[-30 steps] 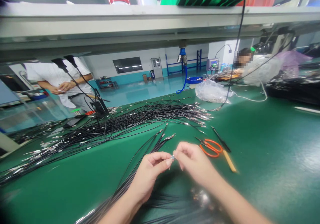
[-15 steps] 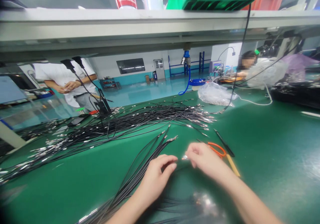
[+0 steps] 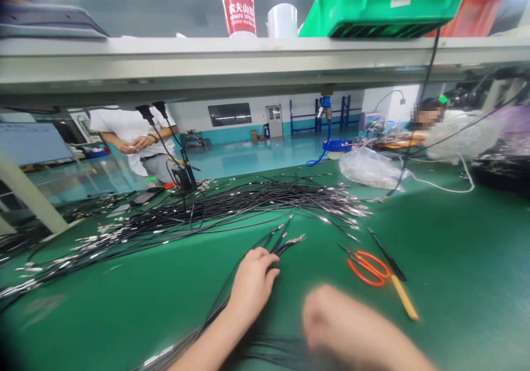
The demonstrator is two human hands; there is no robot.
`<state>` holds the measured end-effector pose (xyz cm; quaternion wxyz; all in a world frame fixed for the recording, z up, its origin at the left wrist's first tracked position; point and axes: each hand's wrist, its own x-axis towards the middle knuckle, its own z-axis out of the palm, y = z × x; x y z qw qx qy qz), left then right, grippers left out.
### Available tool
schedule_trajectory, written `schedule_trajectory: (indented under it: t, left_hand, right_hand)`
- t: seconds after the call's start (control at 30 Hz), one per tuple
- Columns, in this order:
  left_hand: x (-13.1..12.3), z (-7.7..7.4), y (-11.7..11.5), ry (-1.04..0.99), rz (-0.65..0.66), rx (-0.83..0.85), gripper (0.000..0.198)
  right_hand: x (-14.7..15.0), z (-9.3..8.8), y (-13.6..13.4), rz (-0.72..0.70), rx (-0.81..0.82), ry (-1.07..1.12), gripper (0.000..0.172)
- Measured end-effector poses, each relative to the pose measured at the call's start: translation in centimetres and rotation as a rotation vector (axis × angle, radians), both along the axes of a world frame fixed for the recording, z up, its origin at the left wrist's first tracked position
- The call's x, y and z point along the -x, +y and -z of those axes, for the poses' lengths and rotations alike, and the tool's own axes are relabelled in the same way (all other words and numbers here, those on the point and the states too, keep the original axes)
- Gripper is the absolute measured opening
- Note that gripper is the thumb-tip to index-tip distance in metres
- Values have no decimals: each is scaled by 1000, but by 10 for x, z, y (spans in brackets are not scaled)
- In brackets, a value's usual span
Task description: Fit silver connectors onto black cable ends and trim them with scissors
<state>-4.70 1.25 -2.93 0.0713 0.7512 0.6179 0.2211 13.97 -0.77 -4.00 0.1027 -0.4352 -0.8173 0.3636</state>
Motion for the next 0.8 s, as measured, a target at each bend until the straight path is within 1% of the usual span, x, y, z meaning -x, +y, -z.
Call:
schedule_trajectory:
  t: [0.07, 0.17, 0.27, 0.33, 0.43, 0.5, 0.53, 0.6, 0.63, 0.67, 0.7, 0.73, 0.77, 0.8]
  left_hand:
    - [9, 3, 10, 79, -89, -21, 26]
    - [17, 8, 18, 152, -120, 21, 18]
    - [18, 10, 20, 128, -145, 13, 14]
    - [19, 9, 19, 67, -162, -18, 13]
    - [18, 9, 19, -69, -163, -94, 15]
    - [16, 11, 19, -181, -146, -107, 17]
    - [14, 12, 18, -230, -130, -92, 17]
    - [8, 14, 13, -304, -76, -42, 19]
    - [5, 14, 10, -331, -41, -15, 19]
    - [1, 14, 7, -352, -4, 3, 19]
    - [-2, 13, 3, -372, 26, 18, 18]
    - [-6, 12, -1, -384, 47, 27, 18]
    - [-8, 11, -5, -388, 57, 34, 17]
    - [-10, 9, -8, -388, 57, 36, 17]
  right_hand:
    - [-2, 2, -3, -45, 61, -21, 7]
    - [-6, 3, -4, -69, 95, -23, 3]
    - [-8, 5, -3, -69, 83, 21, 1]
    - [-8, 6, -1, -46, 54, 47, 6]
    - [-4, 5, 3, 45, -48, 88, 16]
    - [-3, 4, 10, 128, -124, 133, 22]
    - [-4, 5, 15, 184, -156, 164, 23]
    - [-10, 11, 28, 350, -184, 247, 27]
    - [-14, 16, 35, 449, -171, 300, 32]
    - [-18, 22, 42, 551, -133, 366, 42]
    - [-23, 29, 48, 615, -70, 442, 53]
    - [-27, 36, 54, 633, -16, 510, 58]
    - [-30, 42, 59, 610, 26, 554, 57]
    - [-33, 47, 63, 564, 55, 572, 51]
